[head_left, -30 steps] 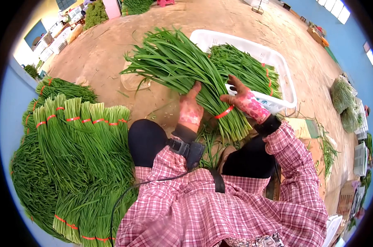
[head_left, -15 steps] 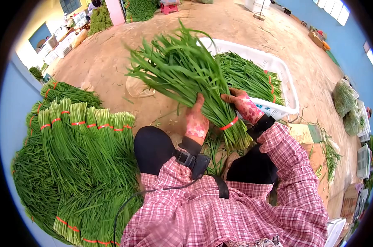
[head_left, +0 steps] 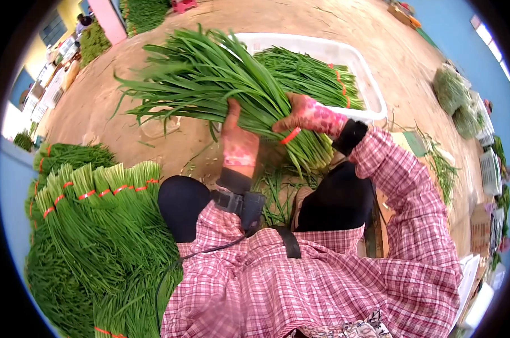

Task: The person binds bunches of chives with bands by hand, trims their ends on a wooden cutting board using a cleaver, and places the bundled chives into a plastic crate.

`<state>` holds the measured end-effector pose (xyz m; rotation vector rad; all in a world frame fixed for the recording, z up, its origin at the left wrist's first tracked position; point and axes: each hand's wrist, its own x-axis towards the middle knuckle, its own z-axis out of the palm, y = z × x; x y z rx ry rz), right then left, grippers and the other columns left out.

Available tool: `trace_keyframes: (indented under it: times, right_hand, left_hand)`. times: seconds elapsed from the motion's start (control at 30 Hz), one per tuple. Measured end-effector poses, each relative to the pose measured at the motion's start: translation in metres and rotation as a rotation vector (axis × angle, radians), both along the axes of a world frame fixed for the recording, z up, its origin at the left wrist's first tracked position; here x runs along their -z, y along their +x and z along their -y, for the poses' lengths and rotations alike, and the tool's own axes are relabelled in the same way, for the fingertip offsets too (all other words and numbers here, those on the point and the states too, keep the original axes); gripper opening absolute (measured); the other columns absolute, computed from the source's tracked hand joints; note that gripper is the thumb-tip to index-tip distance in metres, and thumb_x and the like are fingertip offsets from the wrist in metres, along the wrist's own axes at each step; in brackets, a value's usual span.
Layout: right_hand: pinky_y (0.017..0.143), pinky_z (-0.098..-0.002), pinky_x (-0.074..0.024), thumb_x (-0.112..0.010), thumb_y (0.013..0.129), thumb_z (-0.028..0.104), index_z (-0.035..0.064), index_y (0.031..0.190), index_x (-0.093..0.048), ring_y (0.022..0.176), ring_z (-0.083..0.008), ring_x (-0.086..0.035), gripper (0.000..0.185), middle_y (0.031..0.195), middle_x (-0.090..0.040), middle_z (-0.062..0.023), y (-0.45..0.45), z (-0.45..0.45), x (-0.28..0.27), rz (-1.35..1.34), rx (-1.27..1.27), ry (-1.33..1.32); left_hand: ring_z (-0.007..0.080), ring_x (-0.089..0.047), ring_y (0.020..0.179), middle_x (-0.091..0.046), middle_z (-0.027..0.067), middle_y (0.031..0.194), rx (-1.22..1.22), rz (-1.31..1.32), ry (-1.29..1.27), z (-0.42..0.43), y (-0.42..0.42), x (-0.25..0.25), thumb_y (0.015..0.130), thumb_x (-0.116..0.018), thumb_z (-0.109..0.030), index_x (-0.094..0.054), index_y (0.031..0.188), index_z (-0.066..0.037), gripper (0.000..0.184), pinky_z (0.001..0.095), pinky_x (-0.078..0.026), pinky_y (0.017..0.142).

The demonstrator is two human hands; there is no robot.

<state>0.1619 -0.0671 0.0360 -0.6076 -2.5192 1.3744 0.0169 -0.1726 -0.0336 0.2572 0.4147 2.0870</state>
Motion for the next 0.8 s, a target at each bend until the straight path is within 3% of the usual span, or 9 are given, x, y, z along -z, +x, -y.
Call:
trace_keyframes:
  times: [0.2, 0.3, 0.33, 0.4, 0.47, 0.5, 0.53, 0.63, 0.8]
  right_hand:
    - [0.109, -0.0351, -0.0396, -0.075, 0.079, 0.053, -0.0125, 0.146, -0.029, 0.129, -0.0301, -0.051, 0.105, 0.141, -0.049, -0.0281, 0.035, -0.057, -0.031, 0.065, 0.034, 0.029]
    - [0.1, -0.0372, -0.0464, -0.083, 0.076, 0.035, -0.007, 0.132, -0.051, 0.117, -0.0273, -0.058, 0.077, 0.123, -0.06, -0.0207, 0.045, -0.052, -0.042, -0.089, 0.164, 0.299]
    - [0.095, -0.0362, -0.0501, -0.085, 0.075, 0.027, -0.0038, 0.126, -0.057, 0.11, -0.0242, -0.061, 0.066, 0.115, -0.064, -0.0163, 0.04, -0.036, -0.05, -0.155, 0.193, 0.348]
    - [0.083, -0.0323, -0.0526, -0.087, 0.073, 0.015, 0.0049, 0.124, -0.058, 0.098, -0.0173, -0.06, 0.059, 0.105, -0.062, -0.0066, 0.011, 0.021, -0.064, -0.276, 0.08, 0.443]
    - [0.084, -0.0299, -0.0522, -0.08, 0.078, 0.005, 0.006, 0.126, -0.059, 0.093, -0.0188, -0.062, 0.053, 0.103, -0.064, -0.0087, -0.013, 0.046, -0.059, -0.299, -0.143, 0.372]
    - [0.081, -0.0302, -0.0532, -0.075, 0.081, 0.005, 0.004, 0.124, -0.059, 0.091, -0.0203, -0.064, 0.046, 0.106, -0.066, -0.0106, -0.021, 0.043, -0.051, -0.331, -0.055, 0.371]
    - [0.078, -0.0305, -0.0541, -0.07, 0.085, 0.005, 0.002, 0.123, -0.06, 0.089, -0.0218, -0.066, 0.039, 0.109, -0.067, -0.0125, -0.027, 0.04, -0.04, -0.359, 0.034, 0.362]
    - [0.078, -0.0312, -0.0544, -0.061, 0.091, 0.003, 0.0014, 0.123, -0.06, 0.093, -0.0171, -0.068, 0.032, 0.112, -0.07, -0.0142, -0.036, 0.012, -0.007, -0.513, 0.159, 0.048]
    - [0.081, -0.0345, -0.0533, -0.061, 0.089, 0.003, 0.0068, 0.116, -0.066, 0.092, -0.0265, -0.067, 0.028, 0.104, -0.067, -0.0118, -0.065, 0.023, -0.02, -0.448, 0.113, 0.417]
  left_hand:
    - [0.0288, -0.058, 0.118, -0.059, 0.013, 0.131, 0.275, 0.071, 0.247, -0.018, -0.011, -0.013, 0.095, -0.061, -0.04, -0.052, 0.131, -0.001, 0.053, 0.0479, -0.047, 0.104]
    - [0.0263, -0.063, 0.108, -0.064, 0.0092, 0.122, -0.023, 0.056, -0.01, -0.019, -0.014, -0.01, 0.096, -0.064, -0.028, -0.057, 0.125, -0.002, 0.04, 0.041, -0.055, 0.093]
    - [0.0245, -0.063, 0.108, -0.063, 0.0093, 0.122, -0.208, -0.015, -0.341, -0.015, -0.008, -0.016, 0.096, -0.064, -0.018, -0.056, 0.128, -0.002, 0.037, 0.0369, -0.054, 0.093]
    - [0.0231, -0.062, 0.106, -0.062, 0.0101, 0.122, -0.277, -0.156, -0.17, -0.002, 0.009, -0.014, 0.091, -0.067, -0.012, -0.056, 0.128, -0.001, 0.04, 0.0357, -0.053, 0.09]
    - [0.0215, -0.062, 0.104, -0.062, 0.0099, 0.121, -0.207, -0.067, -0.033, -0.004, 0.012, 0.002, 0.087, -0.069, -0.006, -0.057, 0.127, 0.0, 0.042, 0.0345, -0.052, 0.089]
    - [0.0207, -0.061, 0.103, -0.062, 0.0093, 0.12, -0.122, 0.102, 0.01, -0.009, 0.006, 0.014, 0.085, -0.07, -0.003, -0.057, 0.126, 0.0, 0.043, 0.034, -0.051, 0.089]
    - [0.019, -0.061, 0.103, -0.064, 0.008, 0.117, -0.387, -0.316, -0.22, -0.004, 0.012, 0.014, 0.088, -0.068, -0.003, -0.058, 0.125, 0.002, 0.039, 0.0337, -0.05, 0.09]
    - [0.0175, -0.06, 0.101, -0.065, 0.0064, 0.115, -0.33, -0.266, -0.348, 0.013, 0.01, 0.014, 0.09, -0.067, -0.005, -0.06, 0.123, 0.003, 0.035, 0.0328, -0.049, 0.089]
    - [0.0189, -0.057, 0.111, -0.06, 0.008, 0.125, -0.258, -0.246, -0.266, 0.012, 0.0, 0.069, 0.097, -0.047, -0.013, -0.054, 0.129, -0.001, 0.035, 0.0358, -0.05, 0.094]
